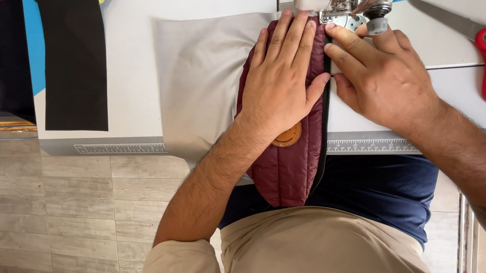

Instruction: Trimming fabric edges with scissors and sewing fabric components together using an industrial sewing machine to assemble a bag.

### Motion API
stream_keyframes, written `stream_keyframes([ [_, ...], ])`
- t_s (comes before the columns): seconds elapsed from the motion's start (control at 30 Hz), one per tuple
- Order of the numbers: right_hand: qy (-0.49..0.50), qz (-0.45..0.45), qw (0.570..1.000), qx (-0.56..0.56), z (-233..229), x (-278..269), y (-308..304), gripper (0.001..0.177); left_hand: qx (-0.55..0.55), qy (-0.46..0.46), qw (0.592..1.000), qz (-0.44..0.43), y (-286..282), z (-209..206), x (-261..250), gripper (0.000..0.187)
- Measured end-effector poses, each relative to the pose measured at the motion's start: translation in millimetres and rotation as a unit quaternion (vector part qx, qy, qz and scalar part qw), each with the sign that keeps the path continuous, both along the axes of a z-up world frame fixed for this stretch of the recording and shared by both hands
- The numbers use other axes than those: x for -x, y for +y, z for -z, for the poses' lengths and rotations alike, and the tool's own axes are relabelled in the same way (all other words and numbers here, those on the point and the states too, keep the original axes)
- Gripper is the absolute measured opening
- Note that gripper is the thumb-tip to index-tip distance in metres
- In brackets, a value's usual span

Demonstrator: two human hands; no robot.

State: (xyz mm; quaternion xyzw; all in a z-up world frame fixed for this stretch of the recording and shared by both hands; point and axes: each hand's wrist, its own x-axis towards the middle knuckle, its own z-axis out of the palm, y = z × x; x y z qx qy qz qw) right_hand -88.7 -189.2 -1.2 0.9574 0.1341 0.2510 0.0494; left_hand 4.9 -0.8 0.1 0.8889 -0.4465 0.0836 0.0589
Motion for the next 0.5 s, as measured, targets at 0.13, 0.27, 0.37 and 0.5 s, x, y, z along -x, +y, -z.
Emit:
stream_keyframes([
  [0.13, 0.0, -0.002, 1.0, 0.006, 0.1, 1.0, -0.2, 0.036, -0.004, -0.004, 1.0, 0.003, 0.9, -2.5, 1.5, 0.078],
  [0.27, -0.005, -0.004, 1.0, 0.003, -1.2, 0.5, 0.8, 0.036, -0.005, -0.005, 1.0, 0.003, -0.4, -0.3, 0.0, 0.081],
  [0.37, -0.001, -0.002, 1.0, 0.004, -3.2, 2.7, -0.2, 0.036, -0.004, 0.001, 1.0, 0.005, 0.5, -0.1, 0.5, 0.08],
  [0.5, 0.042, -0.079, 0.994, -0.055, -35.5, 27.1, -13.2, 0.035, -0.003, -0.007, 1.0, 0.006, 1.1, -2.1, 0.8, 0.079],
])
